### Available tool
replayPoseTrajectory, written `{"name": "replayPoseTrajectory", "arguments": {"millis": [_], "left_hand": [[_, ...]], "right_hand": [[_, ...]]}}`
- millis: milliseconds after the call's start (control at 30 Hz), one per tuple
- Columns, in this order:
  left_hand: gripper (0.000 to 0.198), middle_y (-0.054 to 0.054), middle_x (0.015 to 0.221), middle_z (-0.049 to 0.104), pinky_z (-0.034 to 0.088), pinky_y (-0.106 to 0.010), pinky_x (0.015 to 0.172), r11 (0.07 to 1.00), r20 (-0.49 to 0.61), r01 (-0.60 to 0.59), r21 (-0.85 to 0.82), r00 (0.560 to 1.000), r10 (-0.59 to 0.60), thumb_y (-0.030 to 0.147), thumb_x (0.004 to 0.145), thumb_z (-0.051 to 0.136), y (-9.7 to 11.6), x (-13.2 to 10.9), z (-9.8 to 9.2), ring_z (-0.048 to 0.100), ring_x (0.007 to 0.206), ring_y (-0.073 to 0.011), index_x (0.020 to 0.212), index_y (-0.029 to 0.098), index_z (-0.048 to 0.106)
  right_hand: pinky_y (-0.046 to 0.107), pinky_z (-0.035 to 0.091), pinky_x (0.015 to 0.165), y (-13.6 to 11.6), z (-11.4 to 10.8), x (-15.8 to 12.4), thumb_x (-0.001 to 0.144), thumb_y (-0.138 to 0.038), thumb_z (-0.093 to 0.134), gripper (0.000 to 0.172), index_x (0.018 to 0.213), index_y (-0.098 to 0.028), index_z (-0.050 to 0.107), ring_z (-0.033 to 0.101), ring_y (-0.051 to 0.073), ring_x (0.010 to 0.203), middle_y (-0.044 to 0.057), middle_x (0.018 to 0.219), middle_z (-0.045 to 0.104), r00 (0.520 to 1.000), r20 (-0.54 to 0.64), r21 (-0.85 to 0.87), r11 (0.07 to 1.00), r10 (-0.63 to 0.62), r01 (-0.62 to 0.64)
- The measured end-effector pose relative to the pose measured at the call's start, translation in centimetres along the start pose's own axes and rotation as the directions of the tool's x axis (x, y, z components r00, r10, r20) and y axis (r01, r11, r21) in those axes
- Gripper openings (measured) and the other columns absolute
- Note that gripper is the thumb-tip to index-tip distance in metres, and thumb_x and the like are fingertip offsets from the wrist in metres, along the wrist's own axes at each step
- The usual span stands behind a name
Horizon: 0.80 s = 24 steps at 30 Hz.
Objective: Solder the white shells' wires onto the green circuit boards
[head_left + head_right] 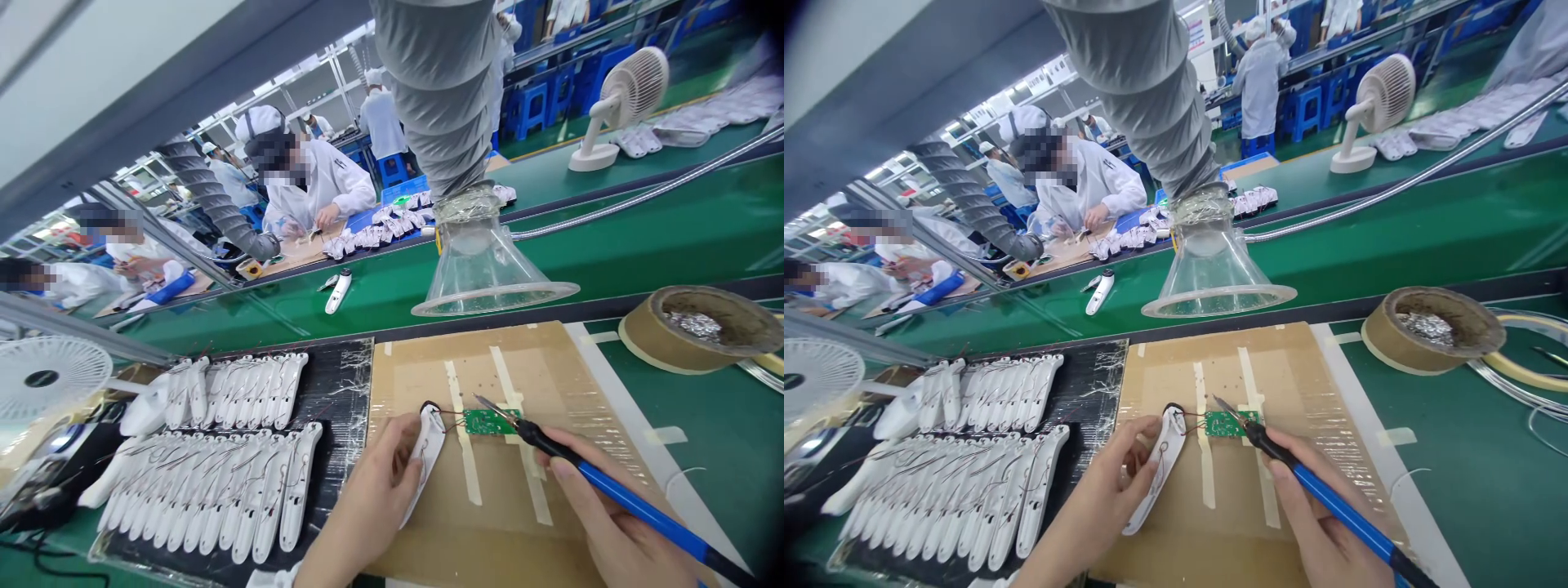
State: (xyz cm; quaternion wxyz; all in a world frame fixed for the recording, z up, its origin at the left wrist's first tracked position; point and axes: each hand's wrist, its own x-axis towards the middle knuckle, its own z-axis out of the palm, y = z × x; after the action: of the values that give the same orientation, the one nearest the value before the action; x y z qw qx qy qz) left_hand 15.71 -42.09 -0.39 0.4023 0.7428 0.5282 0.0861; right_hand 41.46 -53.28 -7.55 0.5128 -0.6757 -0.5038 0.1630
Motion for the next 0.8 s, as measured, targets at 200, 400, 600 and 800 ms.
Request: {"name": "replayPoseTrajectory", "arguments": {"millis": [200,400,600,800], "left_hand": [[0.059,-0.007,0.122,0.068,0.052,-0.039,0.099,0.995,-0.039,0.065,-0.073,0.997,-0.068,0.009,0.09,0.051,-0.4,-0.8,1.9,0.066,0.105,-0.0238,0.145,0.029,0.056],[0.057,-0.005,0.116,0.065,0.053,-0.036,0.096,0.958,-0.088,0.085,-0.275,0.99,-0.113,0.007,0.091,0.049,0.5,0.1,3.5,0.068,0.1,-0.0205,0.145,0.027,0.053],[0.058,-0.005,0.111,0.067,0.055,-0.032,0.085,0.889,-0.109,0.084,-0.45,0.983,-0.148,0.008,0.094,0.052,0.8,0.5,5.6,0.071,0.092,-0.0192,0.149,0.025,0.044],[0.061,-0.01,0.118,0.071,0.06,-0.034,0.09,0.869,-0.185,0.014,-0.495,0.975,-0.12,0.01,0.093,0.059,0.2,0.7,6.8,0.074,0.101,-0.0216,0.151,0.023,0.045]], "right_hand": [[0.003,0.056,0.081,-0.2,1.2,-1.3,0.112,-0.036,0.056,0.024,0.132,-0.036,0.069,0.081,0.009,0.095,-0.009,0.1,0.082,0.995,0.077,0.002,0.998,-0.07,0.07],[0.009,0.058,0.085,-2.7,2.3,-3.1,0.108,-0.049,0.06,0.025,0.124,-0.034,0.073,0.079,0.013,0.1,-0.004,0.109,0.08,0.975,0.072,0.077,0.974,0.21,-0.215],[0.019,0.065,0.064,-0.5,4.3,-2.7,0.102,-0.045,0.064,0.025,0.121,-0.032,0.073,0.082,0.022,0.087,0.002,0.1,0.082,0.982,0.175,0.192,0.975,0.076,-0.11],[0.029,0.067,0.074,0.0,7.0,-2.8,0.1,-0.031,0.057,0.033,0.132,-0.029,0.064,0.08,0.022,0.09,0.006,0.113,0.078,0.979,0.206,0.177,0.984,-0.004,-0.033]]}}
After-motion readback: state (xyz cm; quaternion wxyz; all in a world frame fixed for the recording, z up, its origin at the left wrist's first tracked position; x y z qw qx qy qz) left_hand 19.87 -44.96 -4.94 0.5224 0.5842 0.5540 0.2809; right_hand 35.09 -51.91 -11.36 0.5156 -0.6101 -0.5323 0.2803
